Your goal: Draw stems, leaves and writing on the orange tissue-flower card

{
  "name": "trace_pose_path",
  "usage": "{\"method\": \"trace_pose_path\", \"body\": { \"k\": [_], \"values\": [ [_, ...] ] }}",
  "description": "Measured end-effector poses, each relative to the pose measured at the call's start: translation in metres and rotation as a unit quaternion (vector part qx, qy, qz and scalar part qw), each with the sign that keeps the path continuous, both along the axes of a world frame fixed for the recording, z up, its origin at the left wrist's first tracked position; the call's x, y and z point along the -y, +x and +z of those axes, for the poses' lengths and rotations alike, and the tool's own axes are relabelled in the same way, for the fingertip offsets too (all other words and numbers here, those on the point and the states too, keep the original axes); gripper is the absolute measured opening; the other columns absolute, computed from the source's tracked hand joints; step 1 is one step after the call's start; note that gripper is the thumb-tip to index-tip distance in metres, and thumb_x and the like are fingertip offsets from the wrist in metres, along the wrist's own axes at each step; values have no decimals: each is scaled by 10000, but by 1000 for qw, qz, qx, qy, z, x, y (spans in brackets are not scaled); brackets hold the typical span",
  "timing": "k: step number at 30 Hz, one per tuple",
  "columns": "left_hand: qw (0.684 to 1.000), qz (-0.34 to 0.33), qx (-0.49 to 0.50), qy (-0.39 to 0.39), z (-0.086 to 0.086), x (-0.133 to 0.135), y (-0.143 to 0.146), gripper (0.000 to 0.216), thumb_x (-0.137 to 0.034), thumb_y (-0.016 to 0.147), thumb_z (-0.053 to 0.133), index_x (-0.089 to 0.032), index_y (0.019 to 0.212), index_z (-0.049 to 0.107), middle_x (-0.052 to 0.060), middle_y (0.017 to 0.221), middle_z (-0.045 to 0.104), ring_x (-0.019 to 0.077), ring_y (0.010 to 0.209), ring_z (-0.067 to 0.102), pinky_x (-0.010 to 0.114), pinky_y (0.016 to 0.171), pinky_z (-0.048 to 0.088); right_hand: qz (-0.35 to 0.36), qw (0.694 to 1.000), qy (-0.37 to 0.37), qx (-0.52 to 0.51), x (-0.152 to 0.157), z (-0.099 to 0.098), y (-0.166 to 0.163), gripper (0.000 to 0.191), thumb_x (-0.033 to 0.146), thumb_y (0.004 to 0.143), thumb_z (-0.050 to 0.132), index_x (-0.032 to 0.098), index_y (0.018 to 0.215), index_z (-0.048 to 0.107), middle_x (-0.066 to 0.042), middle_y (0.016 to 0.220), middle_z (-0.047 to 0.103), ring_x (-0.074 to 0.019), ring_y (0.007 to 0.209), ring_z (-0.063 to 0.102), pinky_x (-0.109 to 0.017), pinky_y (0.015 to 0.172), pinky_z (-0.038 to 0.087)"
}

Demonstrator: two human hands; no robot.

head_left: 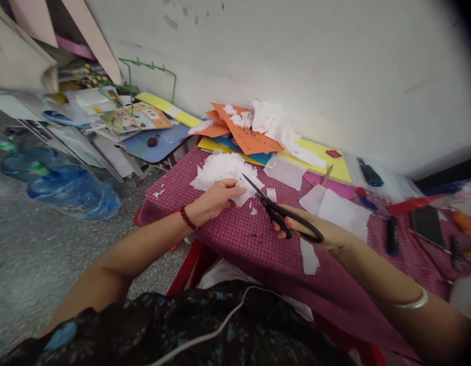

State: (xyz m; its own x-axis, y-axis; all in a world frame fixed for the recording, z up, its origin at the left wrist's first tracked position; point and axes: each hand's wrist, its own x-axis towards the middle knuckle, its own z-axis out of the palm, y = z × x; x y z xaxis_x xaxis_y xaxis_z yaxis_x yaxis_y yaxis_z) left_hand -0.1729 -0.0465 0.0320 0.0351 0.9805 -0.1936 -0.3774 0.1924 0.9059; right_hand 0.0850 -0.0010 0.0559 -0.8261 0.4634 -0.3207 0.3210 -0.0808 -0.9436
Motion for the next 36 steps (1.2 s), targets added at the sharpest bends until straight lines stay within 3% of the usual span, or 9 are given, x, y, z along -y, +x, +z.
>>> {"method": "trace_pose_path", "body": {
  "k": [12, 19, 23, 29, 36],
  "values": [
    [1000, 8, 2, 0, 3, -8, 10, 68, -136, 806, 673, -136, 771, 614, -21, 682, 619, 52, 535, 555, 195, 514, 391, -36, 999, 25, -5, 7, 4, -1, 527, 628, 856, 634, 171, 1104, 554, -15, 828, 541, -88, 632, 502, -223, 528, 368],
    [1000, -5, 7, -14, -3, -1, -3, 122, -60, 738, 670, -129, 766, 574, -32, 643, 588, 51, 520, 540, 196, 535, 430, -80, 996, 26, 22, 3, 1, -1, 525, 645, 807, 679, 173, 1000, 559, 8, 754, 541, -67, 529, 455, -222, 461, 313],
    [999, 26, 29, -12, -4, 2, -11, 191, -66, 718, 703, -145, 728, 530, -33, 630, 578, 61, 539, 561, 197, 552, 448, -79, 997, 7, 14, -2, -2, 3, 561, 666, 803, 668, 178, 1064, 572, -44, 902, 594, -115, 696, 556, -253, 605, 436],
    [990, 103, 96, 29, -1, -3, -11, 237, -96, 726, 737, -161, 744, 509, -44, 658, 596, 69, 570, 596, 217, 617, 482, -28, 999, 4, 41, -2, -1, 11, 702, 684, 780, 681, 194, 1259, 528, -66, 987, 593, -141, 791, 564, -286, 707, 472],
    [990, 67, 119, 29, -3, -4, 9, 196, -82, 741, 721, -141, 727, 535, -35, 631, 583, 66, 572, 577, 216, 612, 461, -24, 998, 39, 35, 7, 4, -3, 688, 654, 817, 663, 189, 1297, 500, -40, 942, 543, -123, 781, 524, -261, 690, 466]
  ]
}}
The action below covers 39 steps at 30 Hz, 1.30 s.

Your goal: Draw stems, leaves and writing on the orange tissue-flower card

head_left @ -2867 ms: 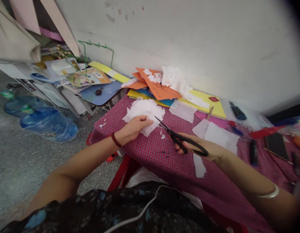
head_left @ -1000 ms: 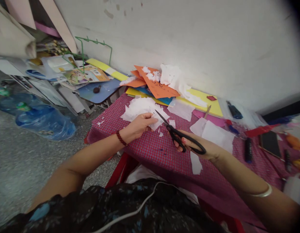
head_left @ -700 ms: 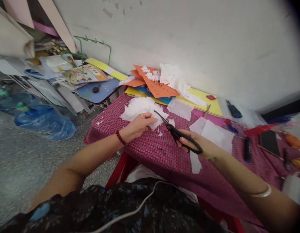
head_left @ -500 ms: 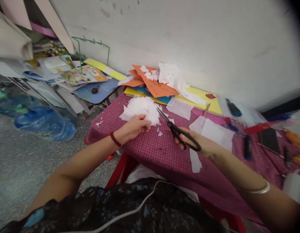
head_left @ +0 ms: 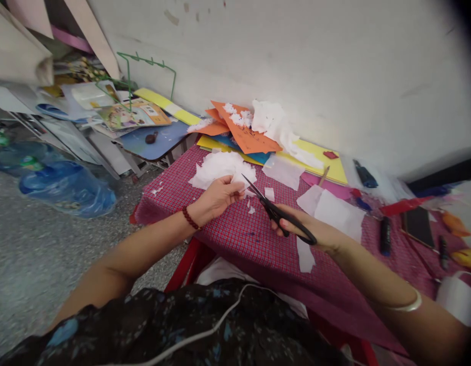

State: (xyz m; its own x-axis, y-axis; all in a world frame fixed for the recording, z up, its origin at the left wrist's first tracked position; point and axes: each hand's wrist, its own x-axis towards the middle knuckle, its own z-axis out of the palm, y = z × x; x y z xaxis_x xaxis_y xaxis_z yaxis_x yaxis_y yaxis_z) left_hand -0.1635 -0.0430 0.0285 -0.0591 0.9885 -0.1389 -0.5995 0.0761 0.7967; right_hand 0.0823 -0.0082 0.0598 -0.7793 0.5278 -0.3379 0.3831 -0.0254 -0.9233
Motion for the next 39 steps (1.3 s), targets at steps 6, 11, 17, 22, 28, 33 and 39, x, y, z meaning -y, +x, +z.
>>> {"method": "trace_pose_path", "body": {
  "k": [6, 11, 17, 22, 28, 33, 39],
  "values": [
    [1000, -7, -4, -4, 2, 0, 7, 190, -66, 741, 707, -143, 715, 535, -25, 618, 576, 72, 570, 566, 225, 604, 449, -6, 1000, 14, -7, -1, -2, -5, 630, 647, 835, 646, 181, 1238, 514, -14, 875, 525, -89, 690, 499, -223, 590, 412],
    [1000, -8, -9, -11, 1, -2, 7, 163, -70, 751, 696, -139, 733, 548, -18, 639, 590, 73, 580, 569, 225, 608, 452, -21, 999, 25, 5, 1, -1, -8, 535, 649, 836, 640, 176, 1065, 543, 14, 765, 511, -70, 579, 462, -212, 497, 336],
    [998, -11, -53, -7, -1, -2, -3, 222, -92, 738, 693, -172, 707, 487, -42, 627, 547, 71, 577, 546, 225, 602, 438, -5, 1000, 20, 10, -4, 2, -11, 554, 682, 808, 649, 185, 1026, 538, -6, 815, 540, -85, 618, 498, -221, 505, 350],
    [963, 20, -267, 33, 4, -12, -30, 91, -165, 782, 629, -174, 760, 541, -28, 672, 526, 87, 581, 503, 254, 606, 436, -7, 1000, -18, 3, -9, -1, -7, 624, 704, 773, 670, 180, 1088, 548, -24, 874, 555, -101, 689, 525, -236, 571, 398],
    [679, 91, -695, 218, 14, -25, -45, 437, -154, 735, 655, -169, 1170, 622, 127, 1267, 575, 313, 1236, 491, 485, 1081, 360, -23, 999, -30, 2, -12, 0, -6, 663, 718, 752, 679, 181, 1114, 538, -18, 858, 553, -103, 669, 523, -243, 558, 392],
    [670, 67, -697, 248, 15, -24, -35, 306, -179, 755, 651, -186, 1061, 655, 113, 1240, 586, 313, 1214, 494, 470, 1087, 327, -54, 997, 55, -24, -9, 24, 24, 542, 661, 840, 622, 187, 1093, 555, -33, 858, 558, -120, 690, 513, -286, 603, 403],
    [691, -10, -665, 283, 13, -16, 6, 95, -200, 804, 602, -195, 855, 682, 70, 943, 658, 247, 977, 561, 394, 952, 377, -163, 972, 169, 3, 25, 40, 109, 446, 603, 877, 609, 208, 1081, 572, -36, 851, 548, -137, 710, 485, -314, 647, 398]
  ]
}}
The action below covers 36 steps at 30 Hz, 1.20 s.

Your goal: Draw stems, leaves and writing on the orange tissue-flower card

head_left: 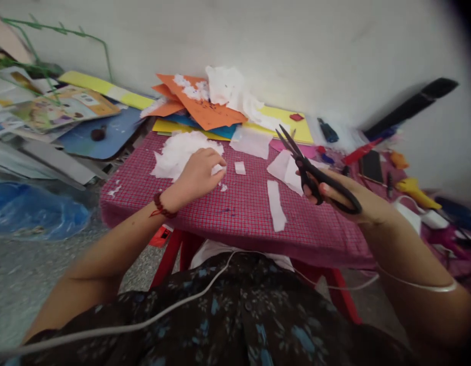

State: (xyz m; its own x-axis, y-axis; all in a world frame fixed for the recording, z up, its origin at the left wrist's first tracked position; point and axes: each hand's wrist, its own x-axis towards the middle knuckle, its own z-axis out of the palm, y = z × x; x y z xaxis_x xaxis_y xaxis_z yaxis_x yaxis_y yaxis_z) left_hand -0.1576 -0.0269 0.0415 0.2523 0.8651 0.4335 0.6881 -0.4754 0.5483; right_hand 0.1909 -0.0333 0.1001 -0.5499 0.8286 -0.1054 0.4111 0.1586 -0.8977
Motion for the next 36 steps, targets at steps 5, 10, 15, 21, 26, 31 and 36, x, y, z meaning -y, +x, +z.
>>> {"method": "trace_pose_path", "body": {
  "k": [5, 10, 15, 21, 26, 31, 36],
  "values": [
    [990, -114, -11, -87, -4, -3, 62, 142, -167, 825, 570, -188, 759, 693, 51, 794, 685, 190, 760, 576, 322, 751, 384, -92, 992, 4, 85, 37, -19, 52, 457, 577, 848, 662, 218, 1128, 628, -103, 994, 663, -205, 855, 595, -313, 737, 478],
    [986, -135, 4, -98, -6, -24, 108, 144, -133, 789, 586, -183, 714, 697, 35, 724, 682, 153, 650, 546, 287, 637, 338, -88, 981, 38, 171, 57, -50, 86, 588, 494, 875, 649, 221, 1385, 544, -148, 1295, 655, -314, 1118, 647, -427, 957, 514],
    [973, -196, -46, -117, 1, 0, 137, 160, -194, 838, 588, -187, 685, 634, 33, 710, 632, 158, 660, 514, 292, 654, 329, -109, 933, 160, 303, 70, -71, 112, 543, 351, 838, 640, 164, 1346, 592, -151, 1194, 710, -347, 996, 702, -515, 890, 559],
    [976, -164, -93, -113, -10, 48, 147, 230, -368, 774, 731, -208, 748, 568, 51, 793, 558, 231, 816, 498, 335, 800, 384, -77, 916, 236, 316, 73, -76, 121, 529, 265, 822, 602, 127, 1333, 596, -190, 1172, 683, -375, 1046, 657, -550, 905, 528],
    [979, -125, -97, -126, -20, 48, 144, 112, -162, 824, 557, -212, 727, 530, 47, 785, 556, 218, 796, 492, 340, 786, 383, -75, 921, 237, 299, 72, -78, 126, 531, 300, 833, 590, 180, 1351, 583, -152, 1161, 666, -347, 1041, 640, -537, 921, 511],
    [980, -131, -92, -115, -24, 42, 140, 168, -144, 857, 495, -212, 704, 504, 39, 754, 575, 201, 764, 506, 331, 749, 366, -93, 929, 226, 279, 79, -73, 123, 494, 352, 844, 618, 183, 1309, 623, -159, 1169, 655, -358, 1063, 625, -546, 952, 486],
    [985, -120, -79, -92, -28, 46, 141, 118, -293, 842, 638, -210, 806, 562, 44, 815, 598, 219, 822, 530, 328, 768, 384, -169, 935, 254, 182, 89, -70, 80, 340, 321, 909, 562, 225, 1223, 653, -115, 1122, 676, -299, 1078, 627, -471, 971, 479]
  ]
}}
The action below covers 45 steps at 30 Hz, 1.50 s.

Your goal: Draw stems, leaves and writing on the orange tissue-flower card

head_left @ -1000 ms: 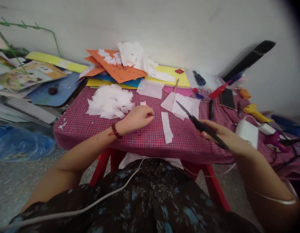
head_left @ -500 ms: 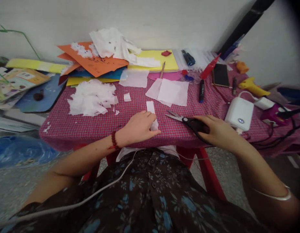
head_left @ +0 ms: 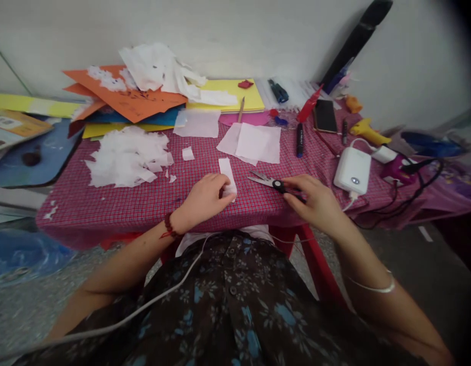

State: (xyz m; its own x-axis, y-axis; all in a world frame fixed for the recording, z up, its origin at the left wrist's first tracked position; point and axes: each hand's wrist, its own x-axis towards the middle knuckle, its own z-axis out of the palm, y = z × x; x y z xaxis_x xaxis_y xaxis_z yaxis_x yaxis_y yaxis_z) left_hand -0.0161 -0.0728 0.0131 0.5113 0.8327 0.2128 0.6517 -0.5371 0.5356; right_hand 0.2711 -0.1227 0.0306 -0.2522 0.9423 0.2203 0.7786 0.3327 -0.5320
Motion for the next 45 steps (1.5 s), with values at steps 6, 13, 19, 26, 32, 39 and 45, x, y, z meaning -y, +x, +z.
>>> {"method": "trace_pose_path", "body": {
  "k": [6, 13, 19, 26, 32, 39, 45],
  "values": [
    [998, 11, 61, -26, -3, -2, 12, 126, -202, 814, 614, -201, 694, 577, 27, 728, 576, 172, 716, 513, 289, 682, 374, 41, 991, -54, -117, -7, -17, -59, 213, 286, 896, 565, 227, 1072, 670, -80, 967, 699, -237, 872, 639, -405, 828, 498],
    [881, 82, 371, -283, 2, -10, 7, 143, -278, 802, 634, -183, 696, 624, -13, 605, 592, 97, 496, 504, 239, 506, 393, 32, 930, -197, -308, -19, -23, -81, 181, 352, 864, 578, 202, 964, 573, -26, 839, 632, -155, 736, 593, -319, 685, 481],
    [866, 63, 386, -312, 1, 1, 6, 165, -272, 799, 665, -167, 674, 640, -10, 586, 598, 79, 508, 523, 215, 524, 413, 56, 908, -240, -340, -23, -20, -97, 225, 410, 843, 609, 198, 877, 542, -4, 758, 581, -129, 658, 547, -285, 608, 441],
    [881, 49, 364, -299, -7, 2, 3, 168, -282, 828, 648, -158, 715, 644, -10, 597, 605, 86, 536, 530, 216, 544, 415, 65, 898, -257, -352, -29, -21, -104, 176, 359, 819, 602, 192, 791, 552, 9, 708, 584, -108, 589, 531, -267, 576, 426],
    [892, 44, 358, -271, -6, 3, 5, 142, -258, 819, 632, -159, 717, 635, -25, 596, 596, 77, 528, 516, 203, 523, 397, 57, 878, -306, -365, -28, -11, -103, 125, 303, 764, 605, 188, 803, 575, 4, 713, 640, -94, 574, 565, -237, 547, 447],
    [910, 65, 341, -227, -8, 4, 4, 136, -281, 844, 615, -160, 783, 630, 0, 675, 633, 97, 593, 568, 222, 571, 454, 37, 882, -307, -356, -30, -13, -105, 149, 315, 768, 624, 187, 724, 560, 21, 647, 619, -77, 516, 542, -213, 486, 411],
    [955, 62, 276, -84, -3, 21, 5, 208, -299, 800, 710, -177, 963, 667, 41, 920, 705, 147, 821, 632, 274, 749, 500, 77, 867, -281, -403, -33, -18, -106, 189, 344, 763, 673, 184, 715, 584, 44, 617, 581, -69, 522, 512, -217, 517, 402]
  ]
}}
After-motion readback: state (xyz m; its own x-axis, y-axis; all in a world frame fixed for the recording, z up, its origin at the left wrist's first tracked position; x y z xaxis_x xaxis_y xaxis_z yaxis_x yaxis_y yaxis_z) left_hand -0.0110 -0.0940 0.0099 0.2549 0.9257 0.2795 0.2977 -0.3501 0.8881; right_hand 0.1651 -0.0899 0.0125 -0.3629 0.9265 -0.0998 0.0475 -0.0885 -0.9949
